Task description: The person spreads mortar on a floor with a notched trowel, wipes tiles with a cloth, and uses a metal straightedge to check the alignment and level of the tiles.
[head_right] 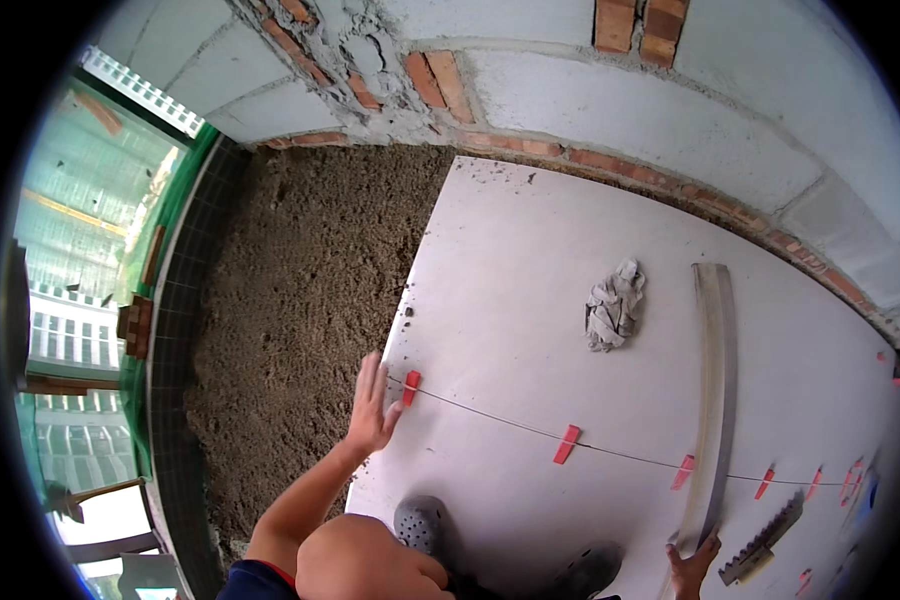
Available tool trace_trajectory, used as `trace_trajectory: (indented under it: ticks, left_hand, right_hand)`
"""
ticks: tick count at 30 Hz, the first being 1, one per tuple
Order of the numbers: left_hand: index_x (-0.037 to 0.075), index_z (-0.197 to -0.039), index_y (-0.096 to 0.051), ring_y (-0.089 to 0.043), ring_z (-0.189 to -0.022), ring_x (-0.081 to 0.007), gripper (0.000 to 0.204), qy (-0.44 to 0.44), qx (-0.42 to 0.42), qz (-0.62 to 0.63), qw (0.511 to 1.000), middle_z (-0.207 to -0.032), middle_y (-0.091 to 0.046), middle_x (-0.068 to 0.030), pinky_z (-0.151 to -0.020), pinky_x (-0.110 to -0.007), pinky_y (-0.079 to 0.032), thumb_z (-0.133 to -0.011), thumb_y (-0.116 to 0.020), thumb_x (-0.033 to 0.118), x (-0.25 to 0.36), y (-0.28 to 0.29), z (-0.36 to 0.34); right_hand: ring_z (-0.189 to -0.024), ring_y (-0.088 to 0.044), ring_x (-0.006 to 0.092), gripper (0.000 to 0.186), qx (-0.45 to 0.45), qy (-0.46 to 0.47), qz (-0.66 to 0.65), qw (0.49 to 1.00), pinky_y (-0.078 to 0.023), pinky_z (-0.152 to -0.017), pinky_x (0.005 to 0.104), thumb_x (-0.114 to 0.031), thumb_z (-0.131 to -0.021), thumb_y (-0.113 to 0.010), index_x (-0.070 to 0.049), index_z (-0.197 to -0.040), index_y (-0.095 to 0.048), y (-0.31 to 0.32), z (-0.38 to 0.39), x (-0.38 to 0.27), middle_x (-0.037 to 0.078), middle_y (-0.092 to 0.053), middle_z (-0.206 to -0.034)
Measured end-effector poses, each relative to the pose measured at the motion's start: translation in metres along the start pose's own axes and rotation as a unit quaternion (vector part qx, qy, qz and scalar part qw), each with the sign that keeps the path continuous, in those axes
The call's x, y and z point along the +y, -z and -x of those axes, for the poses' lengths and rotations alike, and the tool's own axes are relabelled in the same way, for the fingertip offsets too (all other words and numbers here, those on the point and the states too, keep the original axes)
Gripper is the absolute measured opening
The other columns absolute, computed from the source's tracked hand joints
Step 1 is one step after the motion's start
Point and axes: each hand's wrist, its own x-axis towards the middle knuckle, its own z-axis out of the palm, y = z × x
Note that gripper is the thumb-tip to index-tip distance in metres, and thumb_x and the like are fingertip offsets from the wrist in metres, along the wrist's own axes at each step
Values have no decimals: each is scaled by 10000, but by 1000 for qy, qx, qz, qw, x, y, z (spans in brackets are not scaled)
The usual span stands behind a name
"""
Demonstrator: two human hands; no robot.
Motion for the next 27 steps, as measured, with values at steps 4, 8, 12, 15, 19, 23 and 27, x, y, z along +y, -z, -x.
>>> trace_trajectory:
  ticks: [4,8,12,15,19,23,27]
  left_hand:
    - [25,-1512,-171,-77,-1461,-395,785,-112,-137,-72,981,-1568,-110,-244,-1175,-496,-86,-961,-342,558,-6,-27,-99]
    - [3,-1513,-130,-29,-1469,-374,852,-52,-101,-143,983,-1577,-72,-233,-1183,-476,-44,-955,-269,631,-48,-33,-167]
    - [-40,-1491,-171,-24,-1462,-403,838,-60,-26,-138,988,-1572,-63,-248,-1179,-504,-62,-952,-412,555,-20,-39,-216]
    - [9,-1492,-228,-83,-1459,-393,794,-195,-55,-18,979,-1571,-129,-217,-1181,-496,-104,-936,-471,522,43,-82,-262]
    - [66,-1499,-259,-97,-1470,-338,747,-244,-65,-38,967,-1582,-150,-167,-1190,-446,-104,-949,-402,551,87,-151,-343]
    - [86,-1504,-256,-83,-1475,-319,767,-147,-59,-48,986,-1589,-155,-135,-1193,-445,-74,-945,-351,602,69,-137,-394]
    - [-13,-1497,-200,-44,-1473,-352,875,137,27,-149,979,-1578,-123,-211,-1180,-496,9,-921,-369,623,-13,-82,-403]
  right_hand:
    - [-1258,-347,396,1140,23,-31,-26,999,-309,-1076,481,-126,-507,-839,23,-1448,-212,6,4,-16,228,-329,-1322]
    - [-1365,-273,385,1134,73,-57,21,996,-213,-1155,453,-90,-536,-804,33,-1464,-163,36,26,-25,247,-272,-1425]
    - [-1313,-319,410,1038,101,-11,155,983,-277,-1110,459,-235,-604,-792,40,-1437,-237,65,51,-43,270,-330,-1381]
    - [-1250,-369,421,999,74,54,270,959,-360,-1047,459,-440,-701,-809,85,-1403,-330,85,56,-97,307,-384,-1351]
    - [-1228,-356,427,1063,52,65,170,982,-352,-1039,474,-294,-613,-882,110,-1394,-285,96,51,-141,308,-348,-1323]
    - [-1219,-380,428,1049,12,74,159,984,-370,-1020,472,-188,-586,-877,90,-1404,-284,116,63,-175,292,-343,-1324]
    - [-1195,-401,439,1036,-36,121,133,983,-391,-995,463,-144,-570,-843,37,-1423,-284,140,70,-202,274,-357,-1311]
